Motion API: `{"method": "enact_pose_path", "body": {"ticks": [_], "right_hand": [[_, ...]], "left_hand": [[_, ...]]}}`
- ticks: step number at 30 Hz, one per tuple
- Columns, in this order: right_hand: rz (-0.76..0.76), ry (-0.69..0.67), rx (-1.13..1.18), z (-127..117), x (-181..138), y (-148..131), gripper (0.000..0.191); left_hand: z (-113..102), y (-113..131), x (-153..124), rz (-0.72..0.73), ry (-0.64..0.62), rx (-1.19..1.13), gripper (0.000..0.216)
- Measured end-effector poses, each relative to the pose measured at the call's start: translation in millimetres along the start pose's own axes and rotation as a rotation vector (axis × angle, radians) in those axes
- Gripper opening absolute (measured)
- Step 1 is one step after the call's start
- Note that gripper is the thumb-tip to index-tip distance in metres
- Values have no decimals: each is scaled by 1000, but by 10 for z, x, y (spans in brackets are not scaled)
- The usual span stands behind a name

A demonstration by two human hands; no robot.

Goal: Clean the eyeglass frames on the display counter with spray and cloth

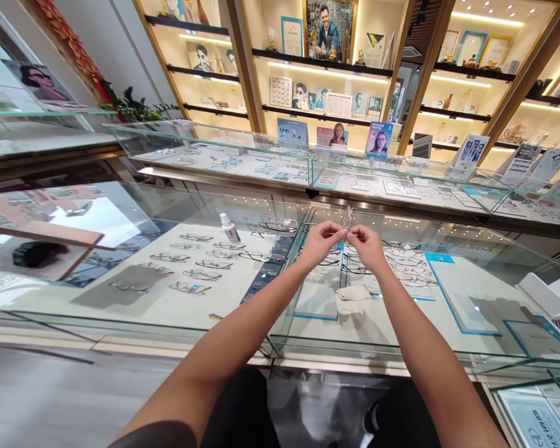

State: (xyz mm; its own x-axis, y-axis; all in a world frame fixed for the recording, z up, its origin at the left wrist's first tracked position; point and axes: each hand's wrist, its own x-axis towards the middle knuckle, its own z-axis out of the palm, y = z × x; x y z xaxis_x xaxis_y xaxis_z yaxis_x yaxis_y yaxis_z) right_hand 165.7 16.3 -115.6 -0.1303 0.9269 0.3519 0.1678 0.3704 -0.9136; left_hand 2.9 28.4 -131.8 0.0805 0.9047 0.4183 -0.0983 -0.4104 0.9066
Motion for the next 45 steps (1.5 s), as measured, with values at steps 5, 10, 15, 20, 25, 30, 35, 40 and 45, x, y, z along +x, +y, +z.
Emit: {"method": "enact_pose_path", "body": {"ticks": [5, 10, 15, 20, 25, 30, 35, 40, 45], "right_hand": [[4, -2, 26, 16, -17, 26, 38], [6, -6, 81, -13, -15, 51, 46], [8, -26, 103, -4, -21, 51, 49], [-8, -27, 104, 7, -21, 57, 50], [-24, -19, 94, 11, 0, 84, 49], [-47, 69, 56, -47, 2, 78, 44], [-130, 373, -304, -182, -58, 2, 28], [-288, 521, -454, -217, -73, -19, 25], [-433, 496, -567, -109, -76, 35, 47]], "left_hand": [[-97, -38, -30, -29, -58, 29, 46], [-119, -25, -22, -32, -104, 14, 46], [-125, -50, -15, -12, -108, 5, 46], [-118, -70, -12, 4, -111, 7, 47], [-116, -107, 7, 2, -106, 0, 48], [-181, -126, 43, -16, -77, 5, 51], [-204, -106, 17, 31, -49, 104, 44], [-152, -73, -29, 79, -61, 141, 42], [-102, -6, -72, 76, -85, 158, 43]]}}
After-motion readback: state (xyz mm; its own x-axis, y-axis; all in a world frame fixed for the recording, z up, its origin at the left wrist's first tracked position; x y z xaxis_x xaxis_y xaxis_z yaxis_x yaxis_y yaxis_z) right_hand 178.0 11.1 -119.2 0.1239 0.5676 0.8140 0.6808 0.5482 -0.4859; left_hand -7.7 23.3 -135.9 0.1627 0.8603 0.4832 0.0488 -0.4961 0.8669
